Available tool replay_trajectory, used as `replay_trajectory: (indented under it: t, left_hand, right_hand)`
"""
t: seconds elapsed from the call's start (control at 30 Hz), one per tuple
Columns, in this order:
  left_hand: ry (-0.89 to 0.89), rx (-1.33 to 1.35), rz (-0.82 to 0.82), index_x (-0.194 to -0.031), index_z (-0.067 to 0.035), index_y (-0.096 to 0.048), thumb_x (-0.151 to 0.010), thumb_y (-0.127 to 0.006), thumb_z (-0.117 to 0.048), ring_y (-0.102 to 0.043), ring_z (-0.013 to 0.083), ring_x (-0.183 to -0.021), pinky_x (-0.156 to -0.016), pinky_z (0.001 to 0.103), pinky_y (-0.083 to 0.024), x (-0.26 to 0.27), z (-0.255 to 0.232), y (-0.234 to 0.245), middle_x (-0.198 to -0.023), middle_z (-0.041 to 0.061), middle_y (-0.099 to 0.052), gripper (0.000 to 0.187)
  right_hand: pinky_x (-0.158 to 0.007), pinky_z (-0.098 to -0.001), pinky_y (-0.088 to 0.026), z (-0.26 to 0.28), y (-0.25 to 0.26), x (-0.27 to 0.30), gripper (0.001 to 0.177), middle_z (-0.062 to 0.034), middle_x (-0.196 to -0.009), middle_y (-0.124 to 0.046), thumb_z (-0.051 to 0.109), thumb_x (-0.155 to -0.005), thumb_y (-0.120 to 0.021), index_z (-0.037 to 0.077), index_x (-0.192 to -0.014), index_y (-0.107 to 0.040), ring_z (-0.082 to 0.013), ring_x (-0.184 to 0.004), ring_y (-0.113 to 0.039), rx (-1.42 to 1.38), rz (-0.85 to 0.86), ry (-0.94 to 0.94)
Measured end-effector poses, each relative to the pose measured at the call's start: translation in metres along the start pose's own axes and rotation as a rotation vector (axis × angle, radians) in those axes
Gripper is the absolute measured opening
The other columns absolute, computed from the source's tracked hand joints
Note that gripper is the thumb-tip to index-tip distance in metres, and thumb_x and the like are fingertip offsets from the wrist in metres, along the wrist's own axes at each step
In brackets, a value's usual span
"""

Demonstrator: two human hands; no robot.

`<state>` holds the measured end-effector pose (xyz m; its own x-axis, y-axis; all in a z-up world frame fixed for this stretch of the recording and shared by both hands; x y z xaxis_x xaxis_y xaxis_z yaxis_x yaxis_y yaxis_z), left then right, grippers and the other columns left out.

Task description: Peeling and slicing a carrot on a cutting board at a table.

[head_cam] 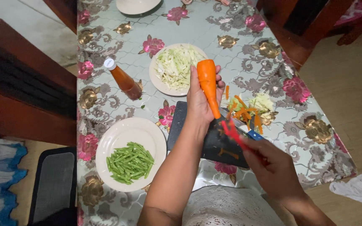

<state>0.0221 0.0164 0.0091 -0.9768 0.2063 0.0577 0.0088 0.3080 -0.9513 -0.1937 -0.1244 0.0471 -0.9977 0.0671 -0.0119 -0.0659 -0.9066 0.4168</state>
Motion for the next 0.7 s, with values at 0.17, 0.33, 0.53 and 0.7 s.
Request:
replay_trajectory:
  t: [0.17, 0.33, 0.53, 0.7]
  left_hand:
    - [0.128, -0.028, -0.017, -0.121, -0.001, -0.06, -0.102, -0.05, -0.062, -0.061, 0.0165, -0.076, -0.069, 0.029, -0.054, 0.014, 0.016, -0.002, -0.096, 0.009, -0.064, 0.064]
    - [0.107, -0.153, -0.081, -0.115, -0.002, -0.062, -0.1, -0.049, -0.066, -0.06, 0.0163, -0.068, -0.06, 0.029, -0.052, 0.028, 0.016, -0.005, -0.084, 0.006, -0.061, 0.067]
    - [-0.088, -0.08, -0.164, -0.117, -0.002, -0.061, -0.1, -0.055, -0.059, -0.057, 0.0141, -0.075, -0.071, 0.028, -0.053, 0.01, -0.004, 0.009, -0.097, 0.01, -0.067, 0.06]
    - [0.082, 0.118, -0.071, -0.115, -0.007, -0.059, -0.098, -0.06, -0.058, -0.058, 0.0139, -0.078, -0.073, 0.03, -0.053, 0.022, 0.005, -0.007, -0.097, 0.005, -0.065, 0.053]
  right_hand:
    - [-0.062, -0.0295, -0.051, 0.031, -0.002, -0.022, 0.035, -0.0076, -0.084, -0.066, 0.01, -0.092, -0.069, 0.011, -0.127, -0.071, -0.0157, -0.068, -0.062, 0.22, -0.15, 0.187]
    - [-0.07, -0.0328, -0.05, 0.027, -0.017, -0.025, 0.032, -0.0129, -0.089, -0.062, 0.011, -0.095, -0.068, 0.008, -0.127, -0.069, -0.0226, -0.077, -0.061, 0.381, -0.235, 0.396]
    - [-0.061, -0.0301, -0.052, 0.007, -0.008, -0.001, 0.033, -0.009, -0.081, -0.066, 0.01, -0.091, -0.068, 0.011, -0.123, -0.072, -0.0167, -0.066, -0.063, 0.259, -0.015, 0.174]
    - [-0.054, -0.0275, -0.049, 0.017, 0.003, -0.001, 0.034, -0.0093, -0.082, -0.069, 0.006, -0.089, -0.069, 0.011, -0.123, -0.073, -0.0136, -0.064, -0.059, 0.096, -0.075, 0.082]
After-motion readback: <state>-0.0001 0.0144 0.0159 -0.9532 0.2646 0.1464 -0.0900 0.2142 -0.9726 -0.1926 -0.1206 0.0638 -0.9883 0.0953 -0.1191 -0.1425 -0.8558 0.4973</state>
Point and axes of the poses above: each hand's wrist, its own x-axis away from the middle knuckle, its own y-axis out of the back of the hand, z = x × y, the point moved 2 cm from there along -x, towards the middle knuckle
